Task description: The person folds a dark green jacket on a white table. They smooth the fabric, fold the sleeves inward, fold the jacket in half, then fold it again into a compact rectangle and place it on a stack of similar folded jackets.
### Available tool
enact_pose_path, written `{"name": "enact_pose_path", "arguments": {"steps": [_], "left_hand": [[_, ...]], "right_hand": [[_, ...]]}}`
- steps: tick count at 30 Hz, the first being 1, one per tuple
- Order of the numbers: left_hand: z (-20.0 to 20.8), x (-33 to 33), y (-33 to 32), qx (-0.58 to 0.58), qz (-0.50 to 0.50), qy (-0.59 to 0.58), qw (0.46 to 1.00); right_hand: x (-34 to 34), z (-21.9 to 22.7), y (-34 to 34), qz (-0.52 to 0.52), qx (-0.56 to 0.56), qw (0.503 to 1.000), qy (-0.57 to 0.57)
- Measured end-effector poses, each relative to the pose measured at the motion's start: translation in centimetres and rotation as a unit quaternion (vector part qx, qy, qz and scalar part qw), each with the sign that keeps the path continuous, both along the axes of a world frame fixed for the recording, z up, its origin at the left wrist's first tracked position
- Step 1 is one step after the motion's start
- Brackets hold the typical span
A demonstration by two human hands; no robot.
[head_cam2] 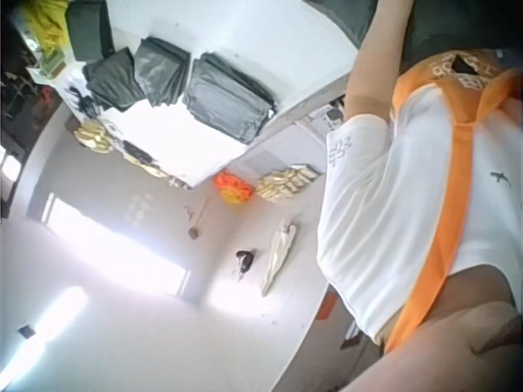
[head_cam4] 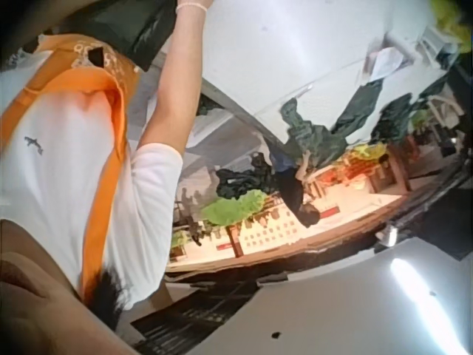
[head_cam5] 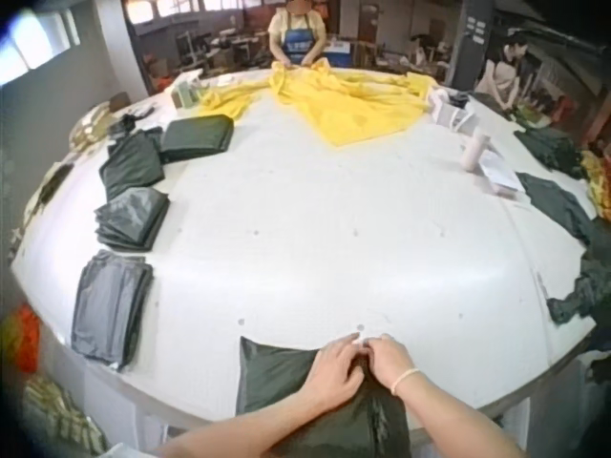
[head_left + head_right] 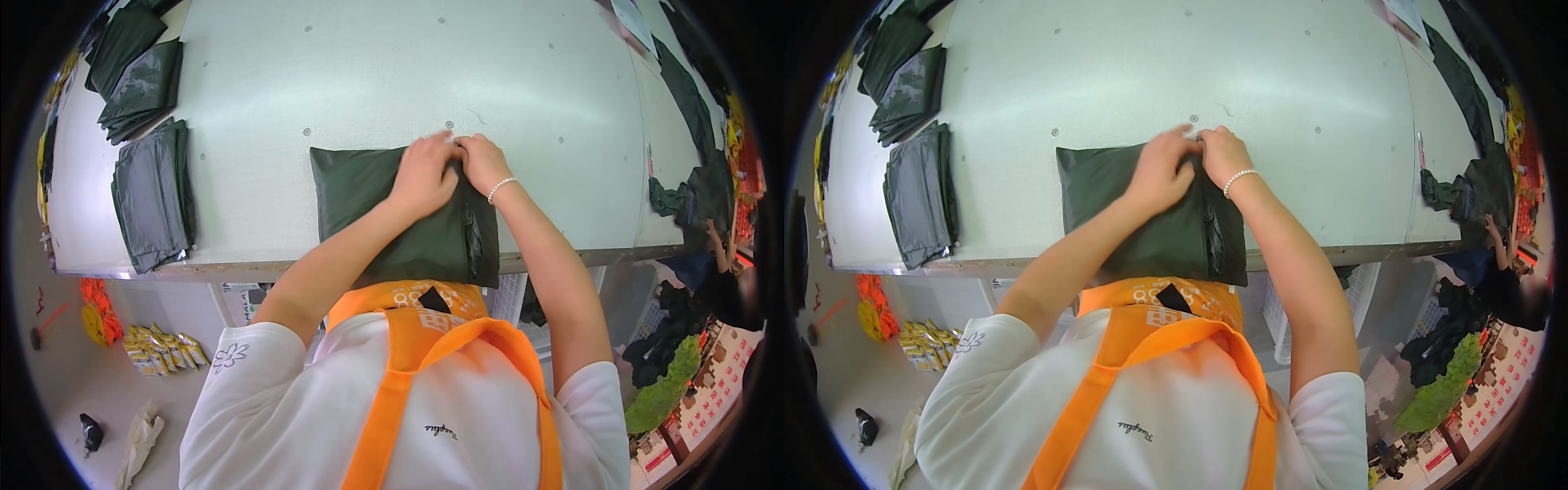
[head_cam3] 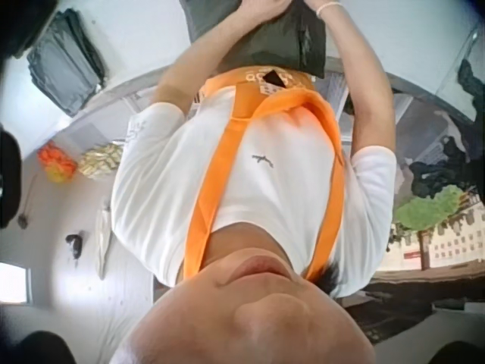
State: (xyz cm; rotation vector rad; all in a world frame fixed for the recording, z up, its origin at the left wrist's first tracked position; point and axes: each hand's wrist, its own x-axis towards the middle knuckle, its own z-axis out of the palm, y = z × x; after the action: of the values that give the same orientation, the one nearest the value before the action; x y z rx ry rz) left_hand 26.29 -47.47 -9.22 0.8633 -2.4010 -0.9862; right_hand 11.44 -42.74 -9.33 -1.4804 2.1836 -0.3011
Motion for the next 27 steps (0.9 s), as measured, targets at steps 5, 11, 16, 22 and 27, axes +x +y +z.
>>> {"name": "enact_pose_path", "arguments": {"steps": [5, 11, 16, 22, 27], "left_hand": [[0.2, -2.0, -4.5, 0.112, 0.012, -0.178, 0.978], [-2.5, -2.3, -4.9, 0.168, -0.025, -0.166, 0.971], [-3.9, -3.0, -5.9, 0.191, -0.023, -0.171, 0.966], [-3.2, -3.7, -6.4, 0.227, -0.015, -0.224, 0.948], [-2.8, -3.7, -5.7, 0.182, 0.032, -0.224, 0.957]], "right_hand": [[0.2, 0.5, -0.5, -0.017, 0.009, 0.999, -0.028], [0.8, 0.1, 0.3, -0.064, -0.095, 0.992, -0.05], [0.7, -0.3, 1.4, -0.129, -0.175, 0.965, -0.149], [1.5, 2.0, 4.3, -0.056, -0.224, 0.96, -0.159], [3.3, 4.7, 9.1, 0.016, -0.261, 0.959, -0.107]]}}
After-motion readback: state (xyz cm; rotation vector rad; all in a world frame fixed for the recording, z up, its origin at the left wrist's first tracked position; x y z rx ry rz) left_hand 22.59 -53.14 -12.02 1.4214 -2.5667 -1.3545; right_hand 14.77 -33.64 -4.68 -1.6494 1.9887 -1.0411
